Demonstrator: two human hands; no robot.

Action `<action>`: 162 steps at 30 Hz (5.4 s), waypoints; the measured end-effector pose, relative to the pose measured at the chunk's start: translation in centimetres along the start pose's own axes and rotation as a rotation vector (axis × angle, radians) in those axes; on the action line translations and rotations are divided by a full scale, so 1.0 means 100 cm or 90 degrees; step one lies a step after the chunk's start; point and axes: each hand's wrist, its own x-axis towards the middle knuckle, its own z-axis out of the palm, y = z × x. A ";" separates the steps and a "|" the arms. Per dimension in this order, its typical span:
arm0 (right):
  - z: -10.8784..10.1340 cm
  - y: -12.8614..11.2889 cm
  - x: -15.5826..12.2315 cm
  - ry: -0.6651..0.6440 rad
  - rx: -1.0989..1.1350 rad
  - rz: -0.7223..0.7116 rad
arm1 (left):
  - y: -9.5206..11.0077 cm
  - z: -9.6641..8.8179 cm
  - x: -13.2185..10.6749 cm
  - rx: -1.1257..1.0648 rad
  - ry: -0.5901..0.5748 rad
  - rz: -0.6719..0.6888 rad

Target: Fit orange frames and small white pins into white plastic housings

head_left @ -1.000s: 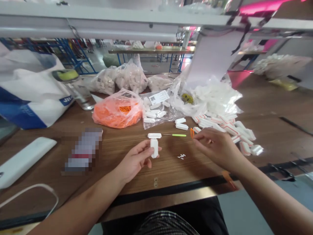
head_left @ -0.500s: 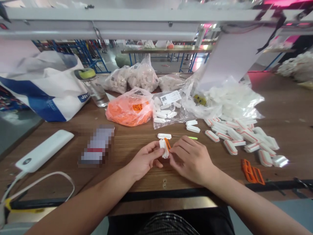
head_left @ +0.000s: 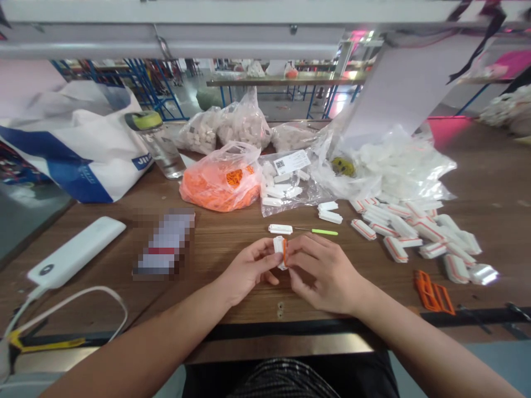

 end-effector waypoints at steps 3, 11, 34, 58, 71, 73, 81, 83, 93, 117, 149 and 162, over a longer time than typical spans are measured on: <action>0.000 0.000 0.001 0.040 0.104 0.056 | -0.001 0.000 0.000 0.016 0.003 0.011; 0.012 0.001 0.000 0.135 0.206 0.204 | -0.005 -0.001 0.000 0.032 0.023 0.022; 0.019 -0.008 -0.002 0.178 0.165 0.346 | -0.004 0.006 0.001 0.116 0.073 0.091; 0.025 0.001 -0.007 0.196 0.346 0.408 | -0.005 0.006 0.002 0.129 0.071 0.098; 0.025 -0.004 -0.005 0.200 0.329 0.381 | -0.006 0.007 0.002 0.124 0.073 0.131; 0.024 -0.003 -0.005 0.182 0.333 0.378 | -0.004 0.007 0.002 0.111 0.063 0.118; 0.010 0.002 -0.006 0.173 0.206 0.286 | -0.001 -0.002 0.005 0.042 0.091 0.060; 0.009 0.003 -0.006 0.145 0.171 0.251 | -0.002 -0.003 0.005 0.027 0.093 0.061; 0.012 0.003 -0.004 0.101 0.114 0.215 | 0.000 -0.002 0.004 -0.004 0.097 0.055; 0.008 0.004 -0.006 0.110 0.057 0.206 | -0.001 -0.006 0.005 -0.033 0.066 0.038; 0.014 0.018 -0.008 -0.015 0.335 0.512 | -0.007 -0.001 0.004 0.008 0.059 0.041; 0.022 0.017 -0.007 0.006 0.331 0.536 | -0.005 0.000 0.002 0.164 0.042 0.088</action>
